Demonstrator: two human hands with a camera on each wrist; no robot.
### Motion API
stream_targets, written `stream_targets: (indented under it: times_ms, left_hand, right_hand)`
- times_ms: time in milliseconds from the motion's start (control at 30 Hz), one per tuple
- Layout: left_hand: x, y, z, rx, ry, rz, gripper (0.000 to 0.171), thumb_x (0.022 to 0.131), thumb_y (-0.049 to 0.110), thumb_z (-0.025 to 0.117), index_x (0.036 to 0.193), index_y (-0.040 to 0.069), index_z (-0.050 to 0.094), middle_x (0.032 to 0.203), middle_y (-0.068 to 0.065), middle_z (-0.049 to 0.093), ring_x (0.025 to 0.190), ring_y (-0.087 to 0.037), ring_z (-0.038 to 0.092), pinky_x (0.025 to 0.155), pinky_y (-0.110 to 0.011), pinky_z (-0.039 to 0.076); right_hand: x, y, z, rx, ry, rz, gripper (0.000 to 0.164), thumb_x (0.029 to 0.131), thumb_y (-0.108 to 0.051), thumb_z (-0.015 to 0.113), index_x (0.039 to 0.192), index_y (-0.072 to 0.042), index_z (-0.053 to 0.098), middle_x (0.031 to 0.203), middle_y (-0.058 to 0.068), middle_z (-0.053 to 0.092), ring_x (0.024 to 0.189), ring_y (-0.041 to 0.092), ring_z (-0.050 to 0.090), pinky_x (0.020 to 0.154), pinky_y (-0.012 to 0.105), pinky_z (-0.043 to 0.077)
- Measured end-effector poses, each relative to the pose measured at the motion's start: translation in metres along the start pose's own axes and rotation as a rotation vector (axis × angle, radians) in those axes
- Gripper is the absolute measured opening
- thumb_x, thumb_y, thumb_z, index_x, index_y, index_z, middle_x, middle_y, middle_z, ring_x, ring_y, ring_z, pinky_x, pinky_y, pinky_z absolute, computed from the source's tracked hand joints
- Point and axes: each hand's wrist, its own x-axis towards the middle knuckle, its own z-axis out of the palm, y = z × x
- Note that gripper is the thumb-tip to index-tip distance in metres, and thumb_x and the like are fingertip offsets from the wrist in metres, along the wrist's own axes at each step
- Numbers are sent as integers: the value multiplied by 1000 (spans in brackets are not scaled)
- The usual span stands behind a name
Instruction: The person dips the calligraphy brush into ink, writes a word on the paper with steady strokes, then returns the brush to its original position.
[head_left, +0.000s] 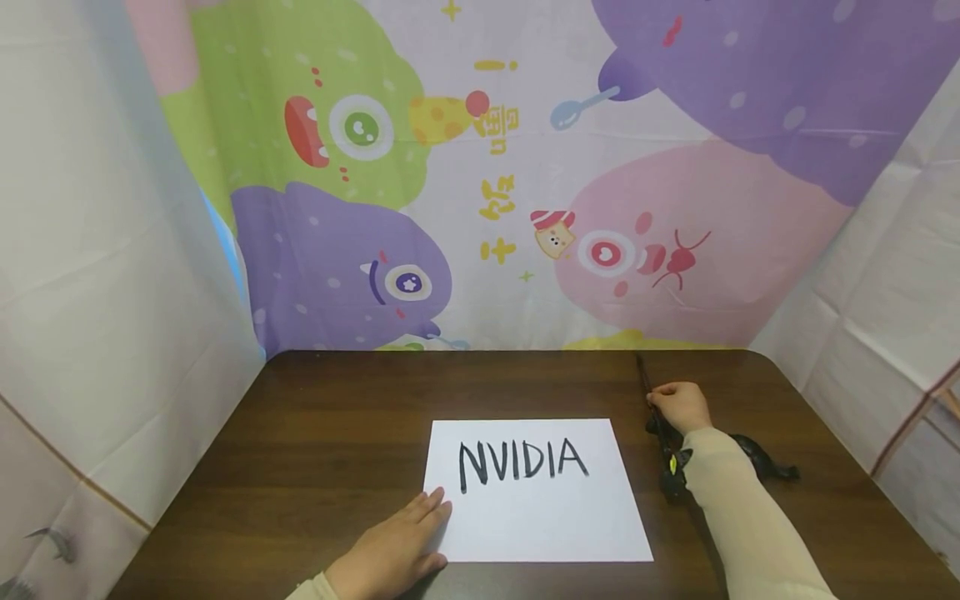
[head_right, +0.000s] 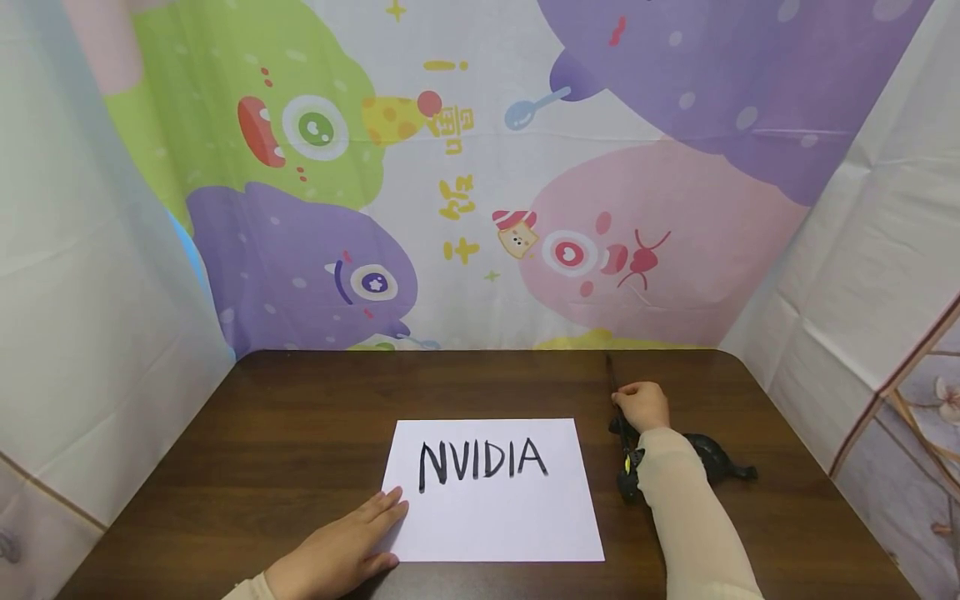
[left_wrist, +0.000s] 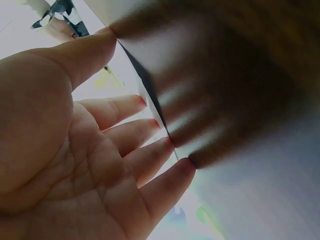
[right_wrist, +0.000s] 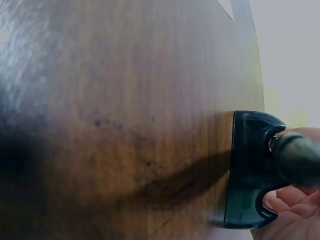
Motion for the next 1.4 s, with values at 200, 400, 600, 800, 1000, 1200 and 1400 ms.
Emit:
stream_targets:
  times_ms: [200, 400, 600, 800, 1000, 1200, 1400]
  left_hand:
    - [0, 0, -1, -6, -7, -6, 62, 88, 32, 70, 139, 2, 51, 150, -16, 46, 136, -36, 47, 107, -51, 44]
    - [0, 0, -2, 0, -4, -7, 63, 87, 33, 70, 139, 3, 51, 150, -16, 47, 135, -35, 48, 106, -50, 45]
    - [0, -1, -1, 7, -4, -1, 63, 87, 33, 71, 138, 3, 52, 150, -16, 47, 136, -35, 48, 105, -49, 46]
    - [0, -1, -2, 8, 0, -5, 63, 86, 33, 71, 138, 3, 52, 150, -16, 47, 136, -35, 48, 105, -49, 47]
    - [1, -3, 0, 11, 9, 6, 64, 86, 34, 72, 138, 3, 52, 151, -15, 46, 136, -36, 46, 104, -50, 47]
    - [3, -2, 1, 17, 13, 12, 65, 85, 32, 73, 138, 1, 52, 150, -16, 47, 136, -38, 46, 106, -51, 45]
    - [2, -2, -5, 9, 40, 5, 69, 86, 33, 72, 141, -1, 49, 149, -18, 47, 137, -39, 45, 109, -52, 41]
  right_hand:
    - [-1, -2, -1, -12, 7, -10, 37, 94, -17, 58, 114, 13, 64, 117, 31, 64, 109, 47, 59, 89, 53, 51]
    - [-3, -2, -5, -43, 4, -32, 39, 94, -18, 58, 116, 15, 62, 113, 32, 65, 101, 43, 63, 85, 51, 53]
    - [-9, -9, -14, -91, -3, -66, 45, 96, -19, 55, 122, 18, 54, 116, 36, 61, 95, 44, 66, 83, 52, 54]
    - [-10, -18, -22, -148, 57, -149, 50, 98, -23, 53, 129, 16, 50, 124, 37, 57, 113, 50, 57, 94, 58, 48]
    - [-20, -29, -35, -159, 105, -211, 51, 100, -27, 52, 131, 13, 51, 120, 33, 61, 111, 48, 59, 92, 58, 48]
    - [-34, -41, -43, -162, 164, -279, 51, 100, -29, 53, 130, 11, 52, 113, 28, 65, 103, 42, 62, 88, 55, 49]
    - [-52, -51, -46, -171, 209, -342, 50, 100, -30, 53, 131, 9, 52, 110, 25, 66, 97, 39, 64, 81, 54, 51]
